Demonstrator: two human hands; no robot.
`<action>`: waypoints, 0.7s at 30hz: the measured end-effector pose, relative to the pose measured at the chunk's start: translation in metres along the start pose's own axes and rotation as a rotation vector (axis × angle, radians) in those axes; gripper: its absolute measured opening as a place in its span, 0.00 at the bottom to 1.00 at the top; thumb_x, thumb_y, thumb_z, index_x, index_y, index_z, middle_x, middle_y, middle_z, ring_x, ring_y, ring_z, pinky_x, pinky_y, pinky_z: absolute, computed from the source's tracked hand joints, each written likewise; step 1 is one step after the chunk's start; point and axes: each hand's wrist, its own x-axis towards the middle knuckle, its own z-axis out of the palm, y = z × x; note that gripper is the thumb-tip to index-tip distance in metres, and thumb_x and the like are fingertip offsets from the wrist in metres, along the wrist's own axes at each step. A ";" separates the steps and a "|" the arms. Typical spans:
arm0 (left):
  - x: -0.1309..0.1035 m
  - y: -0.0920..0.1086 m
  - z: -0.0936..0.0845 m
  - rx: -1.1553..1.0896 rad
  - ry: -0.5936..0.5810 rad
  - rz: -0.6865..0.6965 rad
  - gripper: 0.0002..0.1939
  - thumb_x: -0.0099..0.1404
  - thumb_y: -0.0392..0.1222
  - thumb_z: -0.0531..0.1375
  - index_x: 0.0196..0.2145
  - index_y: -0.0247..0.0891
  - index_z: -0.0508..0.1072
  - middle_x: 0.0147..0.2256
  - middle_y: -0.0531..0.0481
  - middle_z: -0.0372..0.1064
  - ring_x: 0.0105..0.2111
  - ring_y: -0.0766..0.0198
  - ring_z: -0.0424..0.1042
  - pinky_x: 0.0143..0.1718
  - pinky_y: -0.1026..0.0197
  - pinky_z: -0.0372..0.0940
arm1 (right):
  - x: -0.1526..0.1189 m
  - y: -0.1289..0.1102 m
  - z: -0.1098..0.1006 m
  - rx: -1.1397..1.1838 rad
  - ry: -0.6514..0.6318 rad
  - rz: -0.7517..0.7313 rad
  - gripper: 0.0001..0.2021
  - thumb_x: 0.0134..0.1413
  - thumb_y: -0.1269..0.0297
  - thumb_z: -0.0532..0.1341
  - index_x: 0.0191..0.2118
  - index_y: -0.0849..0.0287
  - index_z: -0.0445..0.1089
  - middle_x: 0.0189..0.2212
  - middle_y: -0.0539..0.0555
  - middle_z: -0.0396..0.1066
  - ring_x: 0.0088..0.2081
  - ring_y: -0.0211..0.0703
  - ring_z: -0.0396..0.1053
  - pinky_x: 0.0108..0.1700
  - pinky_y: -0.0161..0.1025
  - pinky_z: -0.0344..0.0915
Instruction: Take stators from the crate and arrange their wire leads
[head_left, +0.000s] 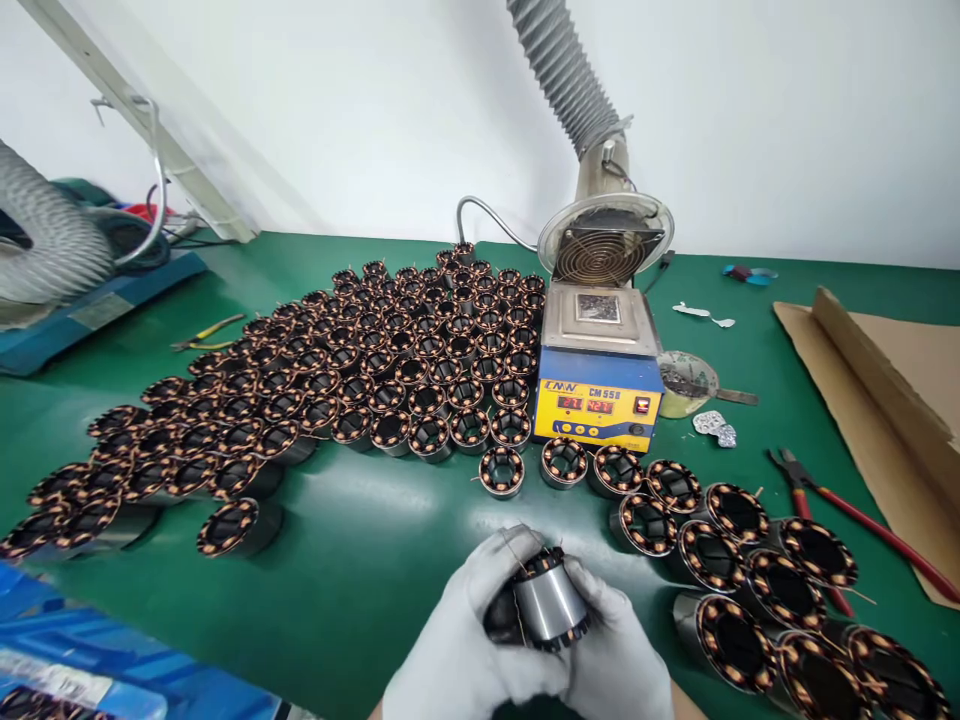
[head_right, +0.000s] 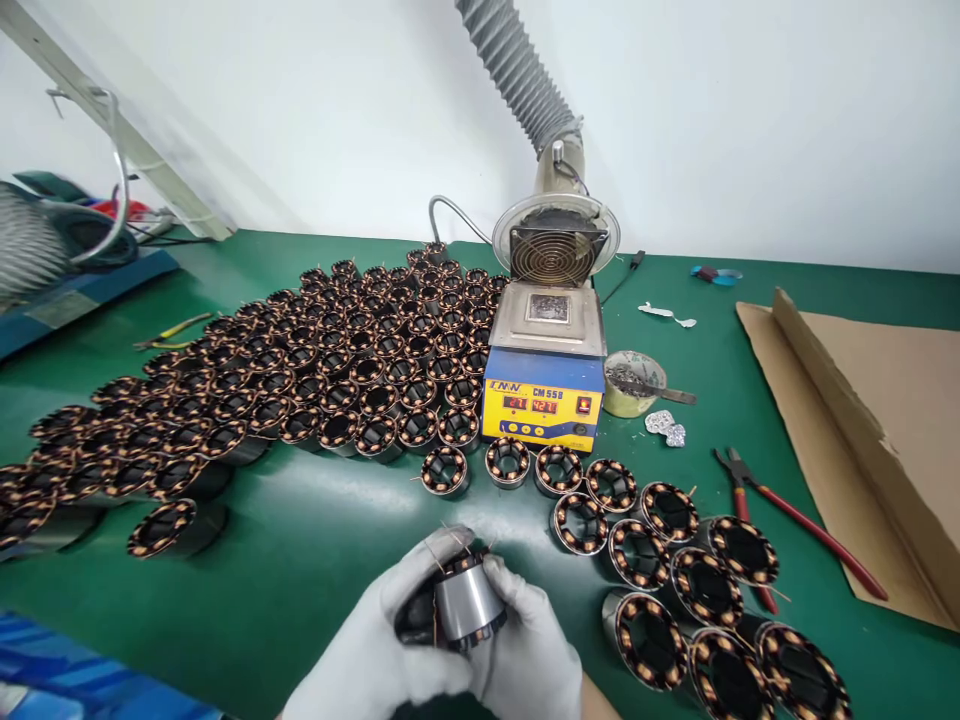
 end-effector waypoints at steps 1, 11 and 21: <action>0.002 0.001 0.003 -0.029 0.025 -0.022 0.31 0.35 0.29 0.67 0.42 0.43 0.74 0.44 0.49 0.72 0.46 0.50 0.69 0.49 0.55 0.64 | 0.000 0.001 0.000 -0.025 -0.023 0.020 0.11 0.51 0.58 0.60 0.38 0.56 0.72 0.35 0.52 0.75 0.36 0.44 0.72 0.41 0.42 0.65; 0.017 0.020 -0.012 -0.467 0.325 -0.074 0.15 0.49 0.49 0.65 0.33 0.38 0.75 0.27 0.51 0.75 0.29 0.62 0.73 0.35 0.63 0.67 | -0.003 0.001 0.007 -0.237 -0.053 0.091 0.19 0.50 0.53 0.60 0.43 0.62 0.69 0.33 0.58 0.74 0.31 0.46 0.73 0.33 0.39 0.65; 0.010 0.017 -0.037 -0.324 0.481 0.014 0.13 0.52 0.47 0.63 0.34 0.38 0.74 0.29 0.50 0.75 0.34 0.62 0.72 0.39 0.62 0.65 | 0.001 0.029 -0.005 -1.233 0.403 -0.500 0.24 0.35 0.66 0.69 0.43 0.51 0.67 0.40 0.54 0.70 0.38 0.49 0.69 0.42 0.43 0.65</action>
